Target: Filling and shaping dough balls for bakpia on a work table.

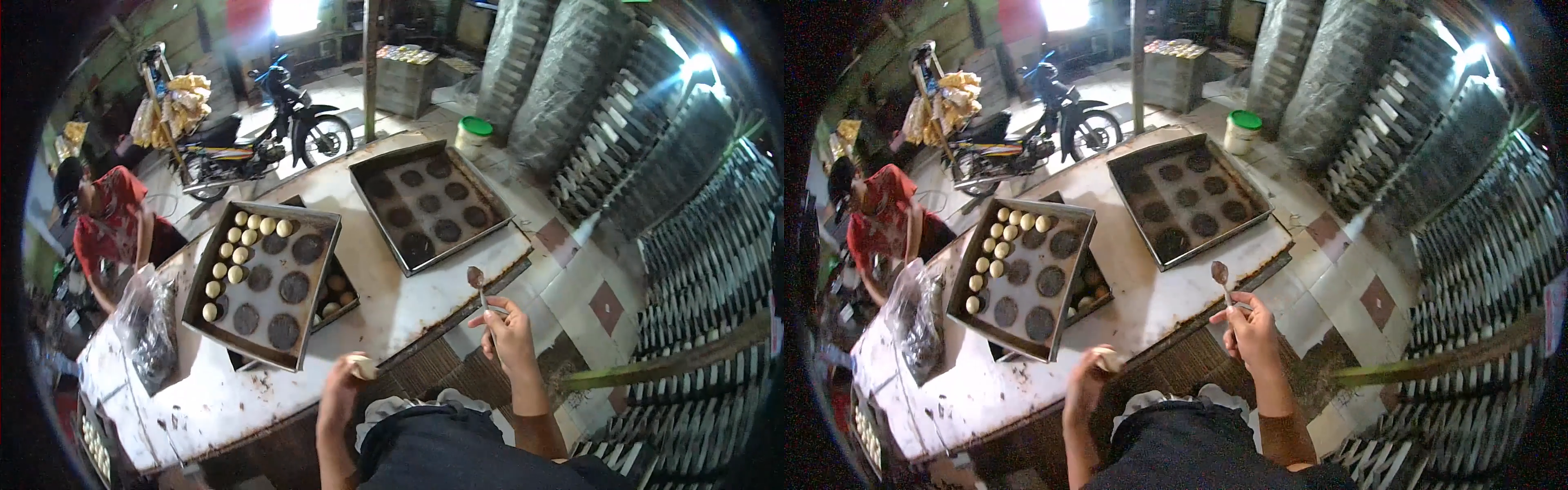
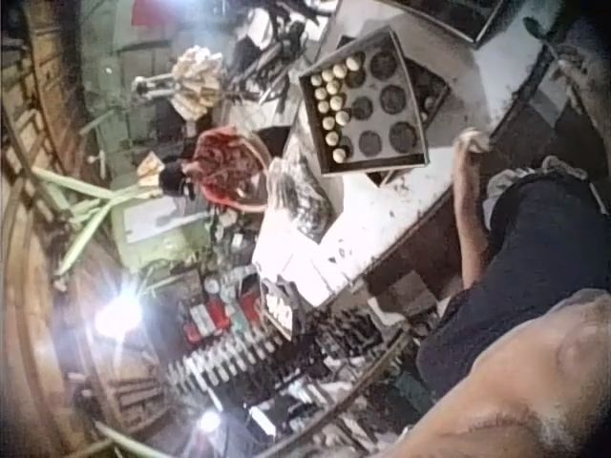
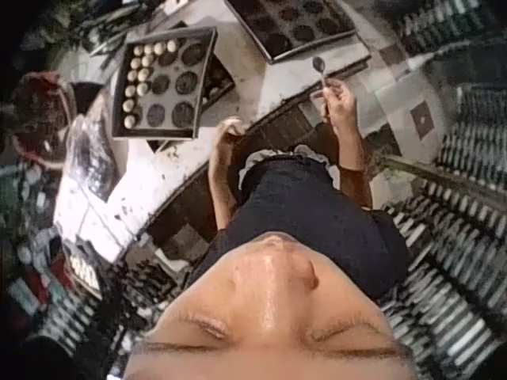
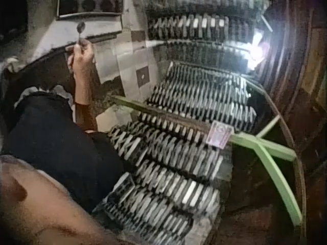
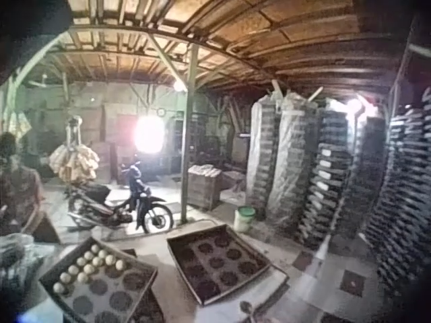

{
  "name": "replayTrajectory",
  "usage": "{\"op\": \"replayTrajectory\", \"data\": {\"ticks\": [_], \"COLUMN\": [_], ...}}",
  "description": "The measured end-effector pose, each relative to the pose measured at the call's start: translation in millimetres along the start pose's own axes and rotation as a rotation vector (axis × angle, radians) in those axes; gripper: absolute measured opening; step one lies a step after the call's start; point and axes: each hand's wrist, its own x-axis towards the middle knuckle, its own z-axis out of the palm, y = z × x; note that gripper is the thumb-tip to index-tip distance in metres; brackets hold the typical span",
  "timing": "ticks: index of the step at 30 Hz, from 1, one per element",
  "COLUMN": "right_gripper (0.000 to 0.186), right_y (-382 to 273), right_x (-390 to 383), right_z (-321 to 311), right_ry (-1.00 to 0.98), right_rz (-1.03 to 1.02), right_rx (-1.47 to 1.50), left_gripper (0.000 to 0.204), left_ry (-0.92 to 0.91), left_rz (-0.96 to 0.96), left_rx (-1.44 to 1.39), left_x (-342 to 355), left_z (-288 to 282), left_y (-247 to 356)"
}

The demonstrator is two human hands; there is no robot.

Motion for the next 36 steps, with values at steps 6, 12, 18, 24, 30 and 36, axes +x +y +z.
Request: {"op": "replayTrajectory", "data": {"ticks": [6, 12, 18, 24, 30, 36], "right_gripper": [0.025, 0.018, 0.014, 0.013, 0.031, 0.021], "right_y": [26, 51, 74, 70, 39, -9], "right_x": [43, 26, -8, -22, -22, -97], "right_z": [-48, -50, -27, -39, -20, 53], "right_ry": [-0.323, -0.757, -0.911, -0.733, -0.874, -1.123], "right_rz": [0.129, 0.405, 0.326, -0.339, -0.691, -0.669], "right_rx": [0.094, 0.519, 0.508, 0.051, -0.075, -0.233], "left_gripper": [0.032, 0.038, 0.028, 0.047, 0.054, 0.047], "left_ry": [0.180, 0.353, 0.495, 0.555, 0.270, 0.085], "left_rz": [-0.098, -0.021, 0.062, 0.203, 0.112, 0.294], "left_rx": [-0.023, 0.032, 0.047, -0.078, 0.018, -0.332], "left_x": [-25, -14, -28, -56, -118, -223], "left_z": [101, 171, 184, 198, 171, 97], "left_y": [-64, -93, -108, -57, -16, -5]}}
